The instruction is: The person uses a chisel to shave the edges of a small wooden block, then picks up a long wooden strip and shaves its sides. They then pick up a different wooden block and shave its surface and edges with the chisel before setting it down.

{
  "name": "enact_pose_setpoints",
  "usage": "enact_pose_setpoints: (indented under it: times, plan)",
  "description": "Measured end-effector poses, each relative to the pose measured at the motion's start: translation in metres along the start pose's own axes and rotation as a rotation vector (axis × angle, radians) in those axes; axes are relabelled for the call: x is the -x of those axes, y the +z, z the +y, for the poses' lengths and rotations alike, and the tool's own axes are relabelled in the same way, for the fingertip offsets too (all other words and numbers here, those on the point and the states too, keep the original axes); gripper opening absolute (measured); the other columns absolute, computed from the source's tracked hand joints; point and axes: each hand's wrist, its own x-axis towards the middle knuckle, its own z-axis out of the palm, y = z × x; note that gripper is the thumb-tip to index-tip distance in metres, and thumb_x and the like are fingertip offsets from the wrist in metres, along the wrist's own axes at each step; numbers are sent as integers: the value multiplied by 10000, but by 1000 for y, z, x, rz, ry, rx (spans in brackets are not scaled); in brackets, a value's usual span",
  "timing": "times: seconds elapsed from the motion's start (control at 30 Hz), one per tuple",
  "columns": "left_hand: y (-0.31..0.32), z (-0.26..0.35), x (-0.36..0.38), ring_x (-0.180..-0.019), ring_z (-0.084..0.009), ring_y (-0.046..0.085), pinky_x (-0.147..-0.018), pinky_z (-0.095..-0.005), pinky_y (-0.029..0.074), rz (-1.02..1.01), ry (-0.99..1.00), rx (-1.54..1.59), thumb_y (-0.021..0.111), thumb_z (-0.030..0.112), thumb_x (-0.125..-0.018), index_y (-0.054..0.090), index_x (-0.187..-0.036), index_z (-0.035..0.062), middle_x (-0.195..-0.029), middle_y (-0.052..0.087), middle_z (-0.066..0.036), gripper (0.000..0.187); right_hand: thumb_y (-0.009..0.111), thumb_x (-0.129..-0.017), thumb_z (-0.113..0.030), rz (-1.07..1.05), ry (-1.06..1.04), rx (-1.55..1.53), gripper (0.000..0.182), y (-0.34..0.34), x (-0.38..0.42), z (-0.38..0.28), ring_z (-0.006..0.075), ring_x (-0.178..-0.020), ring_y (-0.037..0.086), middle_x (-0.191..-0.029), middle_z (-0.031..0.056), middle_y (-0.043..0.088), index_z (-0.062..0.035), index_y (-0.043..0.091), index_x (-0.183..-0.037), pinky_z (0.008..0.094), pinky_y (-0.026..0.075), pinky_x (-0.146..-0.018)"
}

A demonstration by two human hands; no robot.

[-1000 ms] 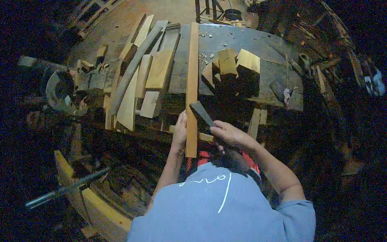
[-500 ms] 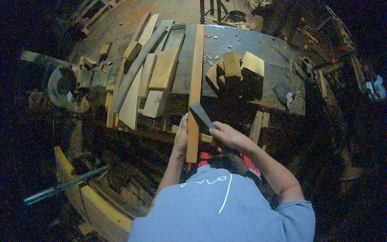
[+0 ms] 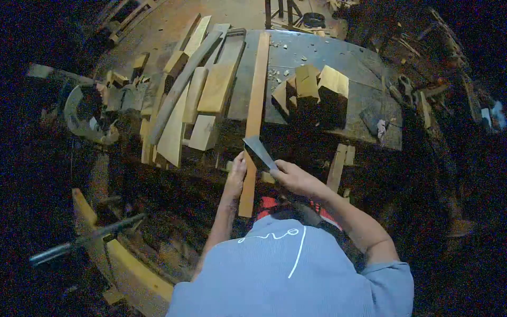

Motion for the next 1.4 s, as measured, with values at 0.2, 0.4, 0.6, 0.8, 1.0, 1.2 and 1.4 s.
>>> enact_pose_setpoints:
  times: [0.2, 0.4, 0.6, 0.8, 1.0, 1.2, 1.4]
  plan:
    - [-5, -2, 15, -1065, -128, 407, -920, -267, 316, -5, -63, -89, 390, 279, -917, 338, -1258, 36, -1141, 448, -66, 422, 407, -875, -258, 104, 73, -138, 196, -7, -13, -28, 89, -473, 433, -624, 3, 422, -63, 413, -888, 238, 382, -420]
    - [-26, -4, 32, -1126, -149, 382, -957, -279, 290, -10, -5, -123, 399, 261, -912, 330, -1269, 9, -1204, 428, -89, 442, 432, -864, -260, 30, -191, 245, 266, 8, -17, 19, 102, -621, 463, -723, 33, 465, -15, 464, -962, 261, 407, -525]
    - [-46, -9, 29, -1100, -150, 406, -945, -276, 303, 25, 9, -75, 405, 239, -910, 345, -1253, -8, -1194, 439, -96, 427, 428, -870, -255, -64, 29, 121, 316, 9, -22, 3, 143, -761, 469, -791, 70, 520, 20, 474, -1016, 288, 397, -679]
    - [-37, 5, 32, -1082, -152, 414, -933, -276, 315, 24, 55, -156, 416, 271, -906, 355, -1243, -6, -1171, 449, -89, 440, 447, -851, -306, 40, -146, 228, 375, 25, -16, 11, 171, -754, 516, -794, 114, 558, 36, 501, -996, 307, 425, -687]
    - [-33, -6, 41, -1076, -152, 420, -928, -280, 318, 4, -24, -93, 413, 301, -905, 356, -1244, -6, -1165, 456, -82, 460, 433, -847, -310, 80, -26, -4, 335, -2, -50, -6, 142, -674, 494, -712, 55, 486, 8, 481, -942, 326, 437, -591]
    - [-36, -1, 43, -1080, -148, 425, -927, -264, 320, 47, -22, -181, 373, 258, -920, 352, -1252, -9, -1185, 456, -94, 427, 423, -871, -224, -47, -70, 224, 224, 20, -13, 8, 106, -503, 472, -616, 27, 464, -27, 459, -972, 266, 404, -442]
    - [-34, -8, 48, -1073, -145, 426, -921, -259, 325, 14, -40, -226, 360, 234, -925, 357, -1249, -10, -1172, 463, -90, 406, 413, -862, -253, 92, -5, -6, 202, -10, -56, -2, 108, -503, 471, -626, 20, 440, -53, 427, -878, 253, 415, -447]
